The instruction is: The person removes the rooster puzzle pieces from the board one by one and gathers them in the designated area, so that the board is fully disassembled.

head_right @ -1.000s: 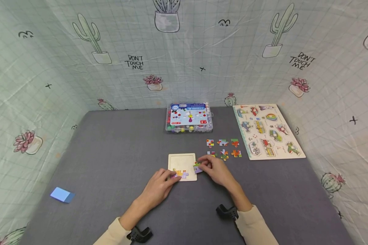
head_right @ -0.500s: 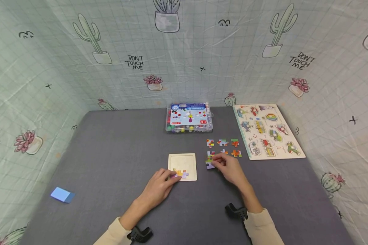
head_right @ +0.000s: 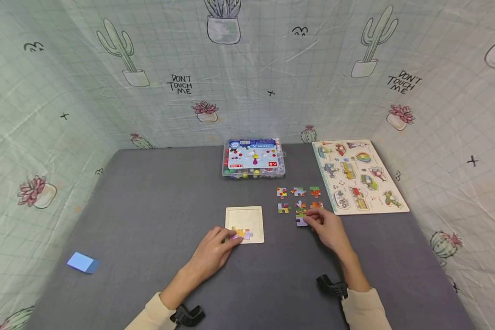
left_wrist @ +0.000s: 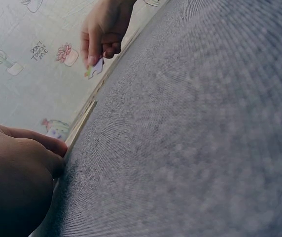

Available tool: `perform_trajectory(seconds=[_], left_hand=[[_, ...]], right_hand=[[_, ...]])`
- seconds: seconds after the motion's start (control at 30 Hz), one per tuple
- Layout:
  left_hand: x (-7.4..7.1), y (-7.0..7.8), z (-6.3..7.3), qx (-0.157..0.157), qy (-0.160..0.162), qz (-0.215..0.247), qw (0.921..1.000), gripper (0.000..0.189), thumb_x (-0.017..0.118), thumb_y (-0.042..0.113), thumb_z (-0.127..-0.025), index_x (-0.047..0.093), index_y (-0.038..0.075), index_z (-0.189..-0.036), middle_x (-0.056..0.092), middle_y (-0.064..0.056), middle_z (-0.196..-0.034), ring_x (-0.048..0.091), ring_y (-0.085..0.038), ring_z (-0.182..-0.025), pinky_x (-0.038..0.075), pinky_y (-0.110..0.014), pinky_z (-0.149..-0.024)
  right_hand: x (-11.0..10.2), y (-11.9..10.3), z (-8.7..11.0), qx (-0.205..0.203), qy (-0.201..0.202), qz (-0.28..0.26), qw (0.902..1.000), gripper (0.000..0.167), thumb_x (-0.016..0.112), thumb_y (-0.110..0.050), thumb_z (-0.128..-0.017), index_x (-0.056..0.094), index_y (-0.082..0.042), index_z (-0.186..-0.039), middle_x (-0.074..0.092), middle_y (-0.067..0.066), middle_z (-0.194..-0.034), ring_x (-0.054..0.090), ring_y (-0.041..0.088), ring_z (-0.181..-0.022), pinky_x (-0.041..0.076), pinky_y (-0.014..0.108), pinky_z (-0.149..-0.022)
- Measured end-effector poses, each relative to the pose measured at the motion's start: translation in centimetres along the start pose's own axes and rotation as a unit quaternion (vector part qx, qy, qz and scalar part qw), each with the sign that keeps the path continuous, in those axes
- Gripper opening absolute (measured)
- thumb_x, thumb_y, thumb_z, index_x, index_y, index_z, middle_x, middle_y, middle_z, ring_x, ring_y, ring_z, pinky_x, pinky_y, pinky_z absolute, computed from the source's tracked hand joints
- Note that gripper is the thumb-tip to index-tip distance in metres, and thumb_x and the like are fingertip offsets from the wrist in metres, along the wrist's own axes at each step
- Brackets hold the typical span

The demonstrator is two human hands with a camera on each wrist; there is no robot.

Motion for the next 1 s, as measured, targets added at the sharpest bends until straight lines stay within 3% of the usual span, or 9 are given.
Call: perform_trajectory(seconds=[0.33, 0.73, 1.0], left_hand=[[0.1, -0.1, 0.1, 0.003, 0.006, -0.001, 1.0000, 0.026, 0.073, 0.014, -0.090, 0.076, 0.021, -0.115, 0.067, -0.002, -0.113, 0.058, -0.019, -0.097, 0.051, -0.037, -0.086], [0.1, -0.1, 0.0, -0.003, -0.001, 0.000, 1.0000, 0.026, 0.074, 0.013, -0.090, 0.076, 0.021, -0.114, 0.067, -0.002, -0.113, 0.058, -0.018, -0.097, 0.051, -0.036, -0.086], [0.0, -0.1, 0.0, 0.002, 0.009, 0.003, 1.0000, 0.026, 0.075, 0.014, -0.088, 0.076, 0.021, -0.113, 0.067, -0.003, -0.112, 0.058, -0.019, -0.096, 0.050, -0.037, -0.086]], right_hand=[[-1.5, 1.7, 0.9, 0.030, 0.004, 0.030, 0.9991, 0.029, 0.067, -0.027, -0.097, 0.069, -0.002, -0.112, 0.071, 0.010, -0.091, 0.058, 0.007, -0.066, 0.047, 0.021, -0.058], [-3.1, 3.2, 1.5, 0.036, 0.028, 0.080, 0.9958, 0.023, 0.067, -0.020, -0.096, 0.071, 0.000, -0.108, 0.072, 0.012, -0.090, 0.057, 0.010, -0.073, 0.043, 0.022, -0.061], [-3.2, 3.5, 1.7, 0.040, 0.034, 0.103, 0.9932, 0.021, 0.068, -0.017, -0.095, 0.071, 0.001, -0.105, 0.071, 0.011, -0.084, 0.055, 0.011, -0.069, 0.041, 0.025, -0.061]])
Point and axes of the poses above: each hand's wrist, its own z-axis away from the middle knuckle, its own x-axis out of the palm, y = z × x, the point moved 9 cm from there along -z, towards the middle knuckle
